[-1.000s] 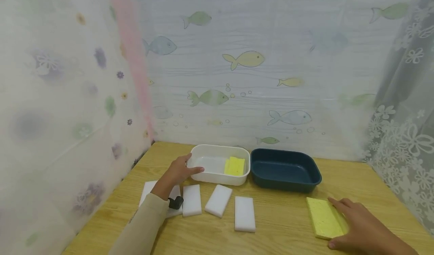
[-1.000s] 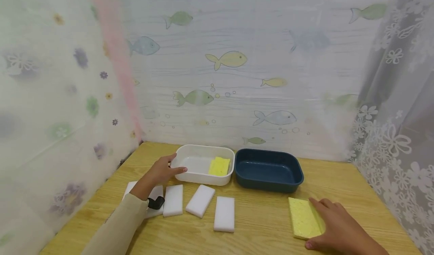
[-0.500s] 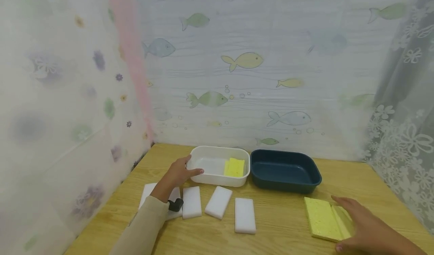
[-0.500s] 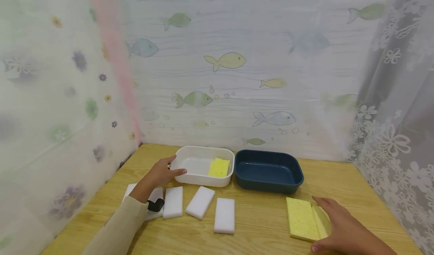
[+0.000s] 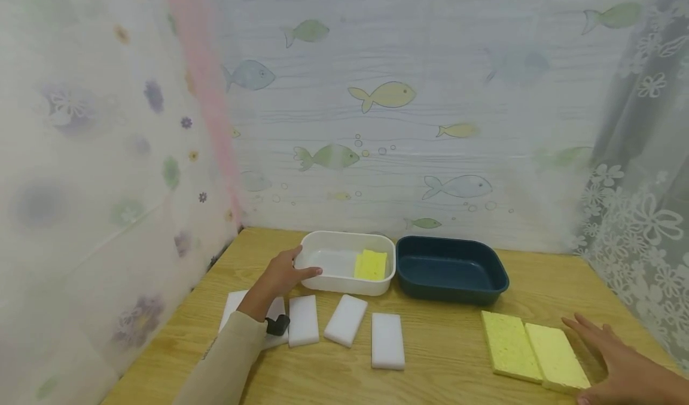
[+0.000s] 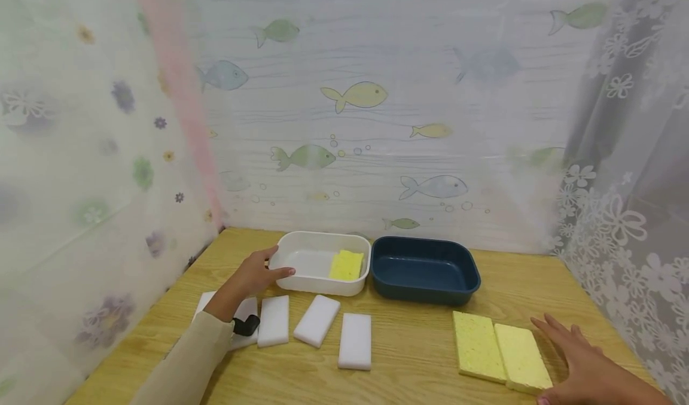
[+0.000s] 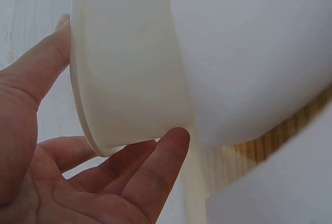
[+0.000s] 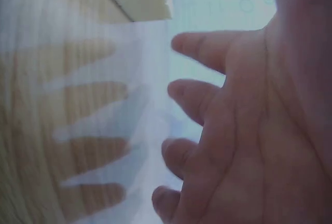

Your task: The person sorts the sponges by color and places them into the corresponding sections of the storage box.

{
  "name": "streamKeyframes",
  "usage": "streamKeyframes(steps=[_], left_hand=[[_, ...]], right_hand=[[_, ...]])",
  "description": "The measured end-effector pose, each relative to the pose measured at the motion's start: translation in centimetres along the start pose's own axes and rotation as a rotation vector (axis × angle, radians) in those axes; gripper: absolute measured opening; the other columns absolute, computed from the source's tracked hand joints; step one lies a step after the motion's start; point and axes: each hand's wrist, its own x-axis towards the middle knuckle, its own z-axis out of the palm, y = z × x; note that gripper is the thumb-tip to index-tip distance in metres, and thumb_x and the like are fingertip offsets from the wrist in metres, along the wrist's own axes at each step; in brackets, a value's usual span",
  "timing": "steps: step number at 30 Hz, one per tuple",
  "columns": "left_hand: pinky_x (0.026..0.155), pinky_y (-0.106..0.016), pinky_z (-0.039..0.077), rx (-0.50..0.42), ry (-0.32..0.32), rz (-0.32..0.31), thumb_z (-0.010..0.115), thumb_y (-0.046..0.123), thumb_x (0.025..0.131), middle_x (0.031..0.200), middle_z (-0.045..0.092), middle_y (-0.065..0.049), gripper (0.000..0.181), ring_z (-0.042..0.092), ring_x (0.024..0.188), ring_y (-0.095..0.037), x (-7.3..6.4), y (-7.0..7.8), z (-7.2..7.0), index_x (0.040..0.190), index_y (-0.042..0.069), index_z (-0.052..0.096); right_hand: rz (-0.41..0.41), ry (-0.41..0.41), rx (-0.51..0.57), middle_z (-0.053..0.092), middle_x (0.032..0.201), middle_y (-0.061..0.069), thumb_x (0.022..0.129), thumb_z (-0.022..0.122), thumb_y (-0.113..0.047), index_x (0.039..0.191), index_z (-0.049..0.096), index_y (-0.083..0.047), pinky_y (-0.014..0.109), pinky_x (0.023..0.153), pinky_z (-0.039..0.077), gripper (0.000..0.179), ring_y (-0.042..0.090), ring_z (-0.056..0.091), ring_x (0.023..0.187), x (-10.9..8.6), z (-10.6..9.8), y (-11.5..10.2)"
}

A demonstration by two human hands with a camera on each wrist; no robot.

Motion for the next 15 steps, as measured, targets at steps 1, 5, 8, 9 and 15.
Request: streamKeyframes(steps=[1, 5, 8, 9, 15], left_hand=[[0.116, -0.061, 0.039, -0.001, -0.001, -0.002, 0.08, 0.063, 0.082, 0.163, 0.039, -0.023, 0.113, 0.043, 0.146, -0.042, -0.02, 0.0, -0.04, 0.162, 0.003, 0.029], [0.116, -0.061, 0.038, -0.006, 0.002, -0.005, 0.081, 0.06, 0.083, 0.163, 0.038, -0.023, 0.111, 0.042, 0.147, -0.042, -0.19, 0.0, -0.15, 0.163, 0.003, 0.029], [0.116, -0.061, 0.038, -0.002, 0.006, -0.01, 0.081, 0.059, 0.083, 0.162, 0.039, -0.023, 0.11, 0.041, 0.147, -0.042, -0.34, 0.02, -0.14, 0.162, 0.003, 0.029], [0.116, -0.06, 0.038, -0.003, 0.007, -0.011, 0.082, 0.058, 0.083, 0.163, 0.039, -0.023, 0.11, 0.041, 0.148, -0.042, -0.38, 0.08, -0.14, 0.162, 0.003, 0.029], [0.117, -0.06, 0.038, -0.007, 0.002, -0.008, 0.081, 0.056, 0.085, 0.163, 0.038, -0.023, 0.108, 0.041, 0.148, -0.042, -0.51, 0.45, -0.15, 0.162, 0.002, 0.03]], right_hand=[[-0.001, 0.002, 0.013, 0.008, 0.155, 0.054, 0.096, 0.066, -0.058, 0.167, 0.004, -0.036, 0.093, 0.058, 0.02, 0.098, 0.093, 0.0, 0.115, 0.11, 0.13, 0.06], [-0.019, 0.0, 0.115, 0.01, 0.155, 0.053, 0.098, 0.066, -0.054, 0.167, 0.019, -0.023, 0.098, 0.066, 0.01, 0.089, 0.09, -0.008, 0.12, 0.54, 0.7, 0.19], [-0.017, -0.002, 0.193, 0.007, 0.155, 0.054, 0.099, 0.068, -0.047, 0.165, 0.025, -0.023, 0.097, 0.068, -0.003, 0.082, 0.088, -0.015, 0.122, 0.65, 0.96, 0.35], [-0.015, -0.003, 0.198, 0.006, 0.155, 0.053, 0.099, 0.068, -0.044, 0.165, 0.025, -0.023, 0.097, 0.068, -0.005, 0.082, 0.087, -0.016, 0.122, 0.67, 0.99, 0.41], [-0.015, 0.022, 0.177, -0.019, 0.168, -0.014, 0.097, 0.074, -0.026, 0.165, 0.025, -0.014, 0.097, 0.07, 0.003, 0.084, 0.081, -0.024, 0.129, 0.62, 0.54, 0.45]])
